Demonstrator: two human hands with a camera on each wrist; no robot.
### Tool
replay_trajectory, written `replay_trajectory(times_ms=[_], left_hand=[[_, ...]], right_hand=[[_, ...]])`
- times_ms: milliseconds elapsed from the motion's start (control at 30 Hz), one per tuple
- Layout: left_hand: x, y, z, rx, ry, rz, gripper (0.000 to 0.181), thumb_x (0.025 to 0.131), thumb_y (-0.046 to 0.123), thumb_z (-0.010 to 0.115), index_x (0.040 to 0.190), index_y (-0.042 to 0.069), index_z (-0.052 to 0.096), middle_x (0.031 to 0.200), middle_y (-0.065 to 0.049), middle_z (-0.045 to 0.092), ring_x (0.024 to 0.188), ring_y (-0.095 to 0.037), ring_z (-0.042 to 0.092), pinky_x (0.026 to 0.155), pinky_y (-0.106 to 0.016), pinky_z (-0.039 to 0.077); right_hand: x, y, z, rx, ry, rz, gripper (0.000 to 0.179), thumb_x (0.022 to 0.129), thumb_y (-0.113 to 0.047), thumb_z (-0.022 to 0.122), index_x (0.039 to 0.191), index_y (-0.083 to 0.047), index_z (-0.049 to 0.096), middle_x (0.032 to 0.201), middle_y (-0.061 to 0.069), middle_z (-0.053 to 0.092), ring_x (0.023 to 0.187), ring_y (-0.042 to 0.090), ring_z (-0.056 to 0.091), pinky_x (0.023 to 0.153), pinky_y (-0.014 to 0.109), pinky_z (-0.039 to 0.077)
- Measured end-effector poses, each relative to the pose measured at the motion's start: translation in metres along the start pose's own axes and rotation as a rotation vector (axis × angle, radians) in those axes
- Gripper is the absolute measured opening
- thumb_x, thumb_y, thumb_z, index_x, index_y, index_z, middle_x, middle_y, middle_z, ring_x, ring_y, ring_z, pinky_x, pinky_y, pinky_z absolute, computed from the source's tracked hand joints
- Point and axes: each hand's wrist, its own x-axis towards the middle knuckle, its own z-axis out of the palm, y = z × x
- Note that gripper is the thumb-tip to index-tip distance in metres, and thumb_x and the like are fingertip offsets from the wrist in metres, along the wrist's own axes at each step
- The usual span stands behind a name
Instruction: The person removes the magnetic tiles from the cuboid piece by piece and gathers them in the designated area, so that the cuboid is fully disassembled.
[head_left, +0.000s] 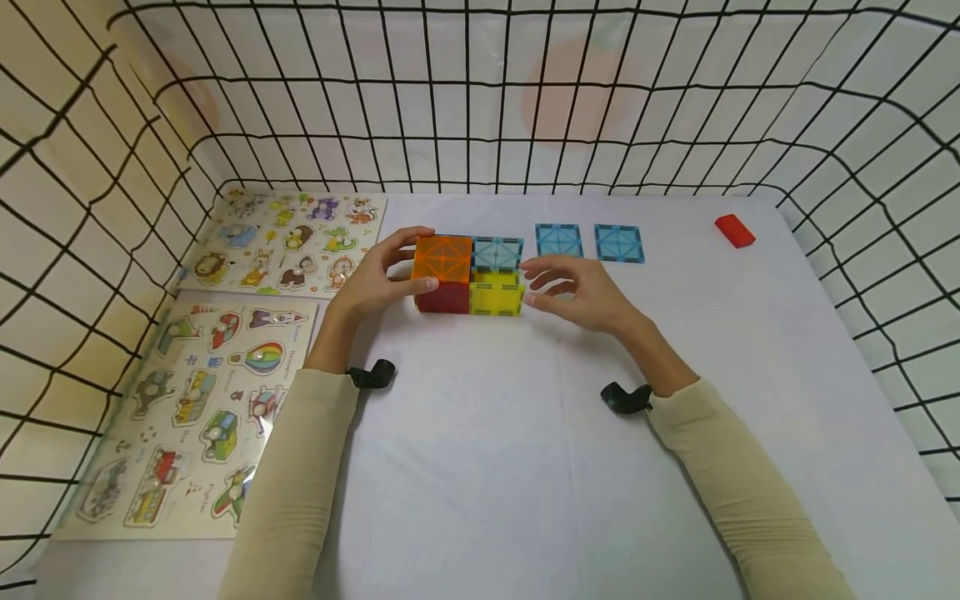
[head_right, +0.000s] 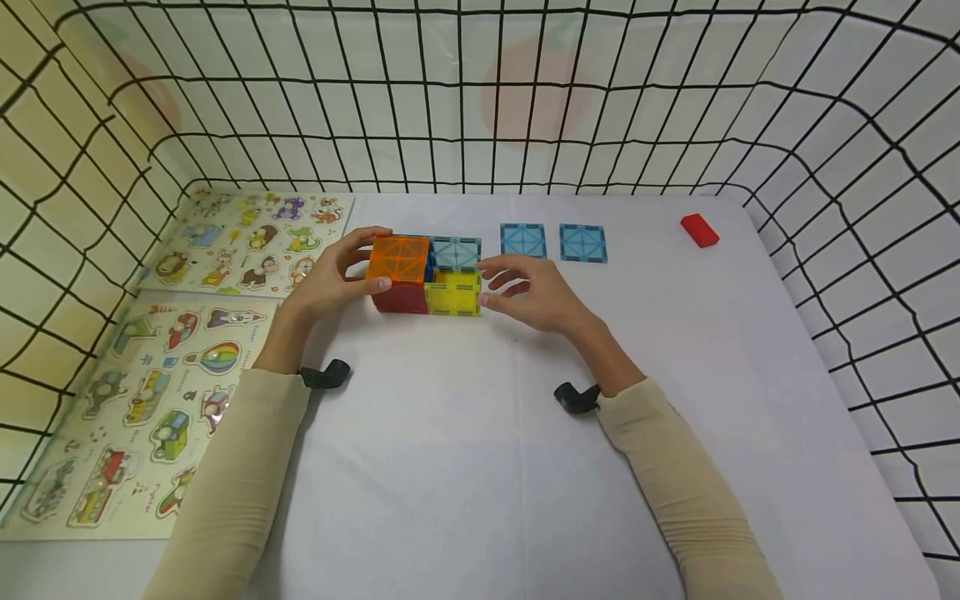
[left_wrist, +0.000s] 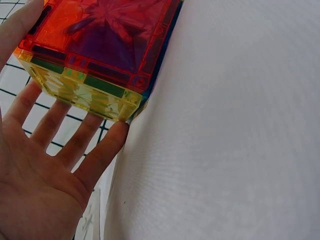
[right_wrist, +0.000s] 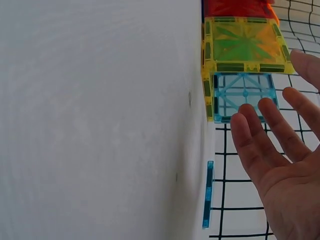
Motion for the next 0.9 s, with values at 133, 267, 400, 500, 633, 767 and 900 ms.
replay_trajectory(times_ms=[133,267,400,500,633,767,900], left_hand=[[0.0,0.0,0.001,0.003,-0.004,0.003,0.07,0.086,0.021,0.082,0.149,0.024,0.051,0.158,-0.004,0.041,0.145,-0.031,0.043,0.12,-0.055,0.039],[0.0,0.0,0.001,0.003,-0.005,0.004,0.07,0.086,0.021,0.082,0.149,0.024,0.051,0.158,-0.004,0.041,0.145,-0.031,0.043,0.12,-0.055,0.039],[-0.001,0.001,0.001,0.005,-0.001,0.001,0.07,0.086,0.021,0.081,0.149,0.025,0.05,0.158,-0.004,0.041,0.144,-0.031,0.043,0.119,-0.055,0.039],[-0.001,0.001,0.0,0.001,-0.008,0.005,0.07,0.087,0.02,0.081,0.15,0.024,0.05,0.158,-0.005,0.041,0.145,-0.032,0.043,0.12,-0.054,0.039],[-0.004,0.002,-0.001,-0.008,-0.011,-0.004,0.07,0.088,0.019,0.08,0.15,0.023,0.049,0.158,-0.006,0.041,0.146,-0.032,0.041,0.12,-0.054,0.039],[-0.006,0.002,-0.002,-0.005,-0.009,-0.011,0.071,0.088,0.019,0.08,0.151,0.022,0.048,0.158,-0.005,0.041,0.147,-0.031,0.041,0.12,-0.054,0.039],[-0.004,0.003,0.0,-0.001,-0.019,0.001,0.071,0.088,0.02,0.08,0.152,0.02,0.047,0.159,-0.006,0.039,0.147,-0.032,0.041,0.121,-0.054,0.038]], right_hand=[[-0.001,-0.002,0.002,-0.011,-0.007,-0.005,0.049,0.094,-0.02,0.076,0.14,-0.008,0.062,0.13,0.015,0.067,0.114,0.029,0.067,0.1,0.05,0.057],[0.0,-0.003,0.005,0.0,-0.013,-0.014,0.048,0.094,-0.018,0.076,0.139,-0.007,0.063,0.13,0.014,0.068,0.115,0.03,0.068,0.101,0.05,0.057],[0.002,-0.004,0.009,0.023,-0.019,-0.02,0.047,0.094,-0.017,0.076,0.138,-0.007,0.063,0.131,0.014,0.067,0.116,0.029,0.068,0.101,0.049,0.057],[0.003,-0.004,0.012,0.03,-0.023,-0.024,0.045,0.095,-0.016,0.075,0.138,-0.006,0.064,0.135,0.013,0.066,0.116,0.029,0.067,0.101,0.049,0.057],[0.006,-0.003,0.017,0.039,-0.043,-0.037,0.042,0.097,-0.015,0.072,0.137,-0.009,0.064,0.141,0.01,0.064,0.118,0.028,0.067,0.102,0.049,0.057],[0.007,-0.003,0.021,0.056,-0.057,-0.053,0.038,0.099,-0.017,0.07,0.136,-0.013,0.066,0.141,0.006,0.064,0.118,0.028,0.067,0.102,0.049,0.057],[0.005,-0.003,0.021,0.042,-0.053,-0.065,0.036,0.1,-0.016,0.068,0.136,-0.014,0.067,0.141,0.006,0.065,0.116,0.028,0.067,0.1,0.049,0.058]])
